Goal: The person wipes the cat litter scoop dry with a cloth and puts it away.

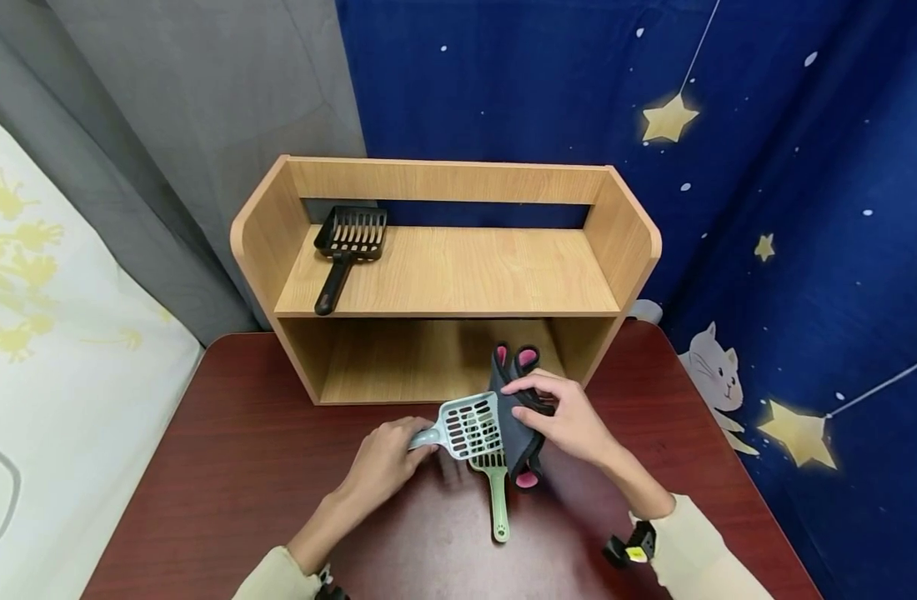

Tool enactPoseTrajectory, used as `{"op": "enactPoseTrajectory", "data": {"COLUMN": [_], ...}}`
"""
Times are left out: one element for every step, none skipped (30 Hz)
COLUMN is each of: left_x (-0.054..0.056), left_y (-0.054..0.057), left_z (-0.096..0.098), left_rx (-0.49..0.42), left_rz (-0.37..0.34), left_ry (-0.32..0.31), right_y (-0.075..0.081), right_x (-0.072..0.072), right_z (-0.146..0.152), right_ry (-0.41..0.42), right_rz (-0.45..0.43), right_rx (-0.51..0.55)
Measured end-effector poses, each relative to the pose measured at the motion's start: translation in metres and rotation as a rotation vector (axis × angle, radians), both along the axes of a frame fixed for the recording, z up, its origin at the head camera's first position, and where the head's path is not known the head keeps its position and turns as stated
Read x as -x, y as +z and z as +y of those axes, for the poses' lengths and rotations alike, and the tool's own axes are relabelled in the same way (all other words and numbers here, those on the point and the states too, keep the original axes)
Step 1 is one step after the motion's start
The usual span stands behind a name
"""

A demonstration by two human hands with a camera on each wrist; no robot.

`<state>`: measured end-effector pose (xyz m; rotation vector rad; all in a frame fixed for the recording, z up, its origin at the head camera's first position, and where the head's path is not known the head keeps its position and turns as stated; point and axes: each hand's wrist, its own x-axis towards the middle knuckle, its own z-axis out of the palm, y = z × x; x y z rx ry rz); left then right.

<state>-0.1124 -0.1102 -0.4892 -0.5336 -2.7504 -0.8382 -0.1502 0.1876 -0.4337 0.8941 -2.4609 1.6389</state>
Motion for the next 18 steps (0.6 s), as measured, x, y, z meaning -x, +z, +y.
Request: {"op": "enactPoseTrajectory", "data": {"left_x": [0.000, 0.000, 0.001, 0.001, 0.001, 0.001, 0.001, 0.001, 0.001, 0.001, 0.001, 0.001, 0.001, 0.001, 0.002, 0.002, 0.002, 0.002], "left_y": [0.001, 0.001, 0.001, 0.002, 0.003, 0.004, 0.004, 0.005, 0.005, 0.006, 0.007, 0.007, 0.007, 0.007, 0.007, 0.007, 0.007, 0.007], "left_z": [0.001, 0.002, 0.004, 0.005, 0.006, 0.007, 0.009, 0.010, 0.012, 0.014, 0.015, 0.017, 0.018, 0.020, 0.021, 0.022, 0.022, 0.023], "left_rx": [0.000, -0.002, -0.003, 0.000, 0.002, 0.004, 0.006, 0.007, 0.008, 0.010, 0.013, 0.016, 0.019, 0.021, 0.024, 0.026, 0.025, 0.023], "left_rz": [0.002, 0.002, -0.001, -0.005, -0.008, -0.012, -0.012, -0.011, -0.010, -0.007, -0.003, 0.002, 0.007, 0.008, 0.010, 0.013, 0.014, 0.017], "left_ry": [-0.005, -0.010, -0.014, -0.017, -0.017, -0.017, -0.017, -0.018, -0.020, -0.022, -0.025, -0.029, -0.034, -0.038, -0.042, -0.042, -0.042, -0.042], "right_y": [0.000, 0.000, 0.000, -0.001, -0.002, -0.003, -0.005, -0.006, -0.008, -0.009, -0.011, -0.012, -0.013, -0.014, -0.014, -0.014, -0.014, -0.014], "right_x": [0.001, 0.002, 0.002, 0.003, 0.003, 0.003, 0.003, 0.003, 0.003, 0.003, 0.002, 0.002, 0.002, 0.002, 0.002, 0.002, 0.002, 0.002], "right_z": [-0.004, -0.008, -0.012, -0.016, -0.020, -0.024, -0.028, -0.032, -0.037, -0.041, -0.046, -0.050, -0.053, -0.057, -0.059, -0.062, -0.063, -0.064], "right_ry": [-0.006, -0.013, -0.020, -0.032, -0.045, -0.053, -0.065, -0.076, -0.084, -0.091, -0.091, -0.092, -0.096, -0.096, -0.095, -0.094, -0.092, -0.094], "right_rz": [-0.003, -0.013, -0.030, -0.040, -0.056, -0.070, -0.078, -0.080, -0.075, -0.062, -0.051, -0.040, -0.027, -0.016, -0.009, -0.001, 0.007, 0.012], "right_rx": [-0.015, -0.028, -0.041, -0.068, -0.091, -0.113, -0.142, -0.173, -0.203, -0.231, -0.245, -0.255, -0.266, -0.269, -0.266, -0.263, -0.261, -0.260]}}
